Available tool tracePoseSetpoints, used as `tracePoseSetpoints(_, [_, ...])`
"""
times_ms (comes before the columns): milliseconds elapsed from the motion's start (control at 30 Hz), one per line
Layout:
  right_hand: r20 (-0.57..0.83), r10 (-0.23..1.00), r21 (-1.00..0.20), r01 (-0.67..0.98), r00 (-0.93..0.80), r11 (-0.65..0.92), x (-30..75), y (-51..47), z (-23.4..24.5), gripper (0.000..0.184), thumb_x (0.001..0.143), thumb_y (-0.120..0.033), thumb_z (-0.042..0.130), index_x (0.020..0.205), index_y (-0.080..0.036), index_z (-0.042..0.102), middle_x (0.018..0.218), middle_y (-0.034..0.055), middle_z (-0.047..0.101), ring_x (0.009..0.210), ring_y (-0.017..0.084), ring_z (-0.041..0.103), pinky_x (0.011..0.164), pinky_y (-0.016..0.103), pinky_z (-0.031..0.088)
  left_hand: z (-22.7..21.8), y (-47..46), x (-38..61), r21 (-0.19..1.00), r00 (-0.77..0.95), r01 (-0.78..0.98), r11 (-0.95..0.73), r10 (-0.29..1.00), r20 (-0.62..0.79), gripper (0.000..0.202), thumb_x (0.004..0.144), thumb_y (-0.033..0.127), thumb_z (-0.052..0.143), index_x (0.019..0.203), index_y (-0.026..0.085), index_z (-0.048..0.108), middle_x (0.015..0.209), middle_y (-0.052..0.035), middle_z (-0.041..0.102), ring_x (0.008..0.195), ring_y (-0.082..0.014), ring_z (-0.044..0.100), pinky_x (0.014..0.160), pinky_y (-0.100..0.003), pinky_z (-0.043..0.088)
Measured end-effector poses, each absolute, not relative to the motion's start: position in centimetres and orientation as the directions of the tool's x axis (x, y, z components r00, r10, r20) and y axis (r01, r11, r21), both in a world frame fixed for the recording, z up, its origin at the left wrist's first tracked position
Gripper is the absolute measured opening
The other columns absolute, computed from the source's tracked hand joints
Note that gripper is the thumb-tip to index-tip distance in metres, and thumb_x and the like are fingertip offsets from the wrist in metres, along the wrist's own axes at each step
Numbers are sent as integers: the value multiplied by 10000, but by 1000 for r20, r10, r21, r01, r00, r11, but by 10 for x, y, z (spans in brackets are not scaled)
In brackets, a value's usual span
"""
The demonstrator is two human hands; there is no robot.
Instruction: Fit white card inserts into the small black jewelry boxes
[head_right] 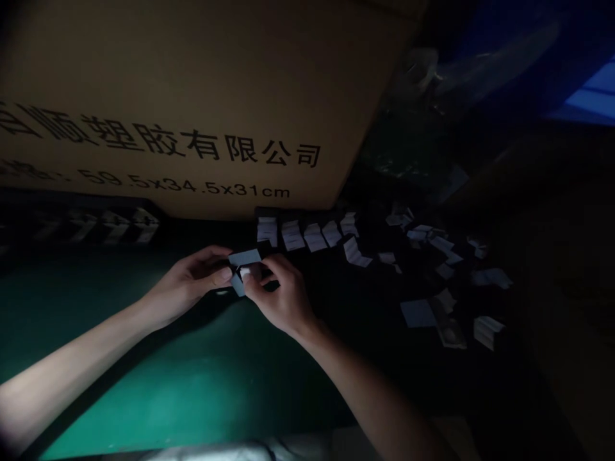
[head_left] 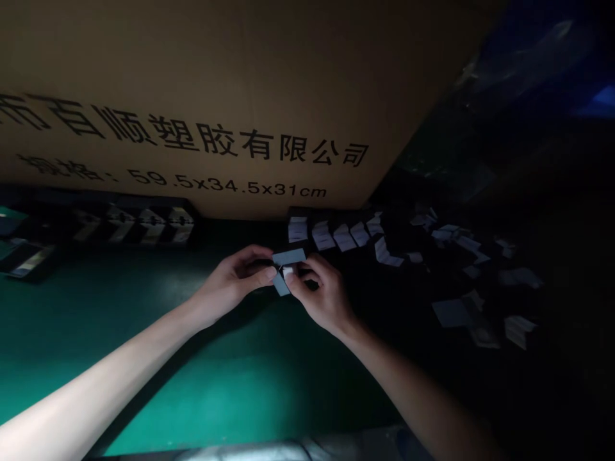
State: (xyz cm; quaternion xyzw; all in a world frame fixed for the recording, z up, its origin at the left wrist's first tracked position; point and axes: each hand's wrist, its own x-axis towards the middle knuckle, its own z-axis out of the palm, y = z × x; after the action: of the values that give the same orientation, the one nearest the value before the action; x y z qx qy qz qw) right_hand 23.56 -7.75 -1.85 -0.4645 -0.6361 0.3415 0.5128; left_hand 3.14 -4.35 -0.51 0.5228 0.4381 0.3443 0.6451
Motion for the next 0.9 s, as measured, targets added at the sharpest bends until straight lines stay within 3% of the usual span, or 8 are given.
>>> tracePoseSetpoints(333, [418, 905, -861, 283, -76, 422, 241, -78, -20, 142, 950, -312, 682, 1018, -215, 761, 946, 35, 761, 871, 147, 746, 750, 265, 676, -5, -44, 35, 986, 321, 59, 156, 932, -166, 408, 784, 472, 881, 1076, 217, 753, 1076, -89, 780, 1004, -262, 742, 888, -358, 620])
tracePoseSetpoints(900, [385, 918, -859, 328, -92, 393, 244, -79, -21, 145, 927, -277, 661, 1014, -214, 759, 966, 40, 751, 806, 146, 733, 728, 273, 659, 2, -48, 43, 990, 285, 31, 139, 948, -142, 418, 720, 471, 924, 987, 192, 764, 1001, -71, 789, 944, -246, 751, 910, -369, 610])
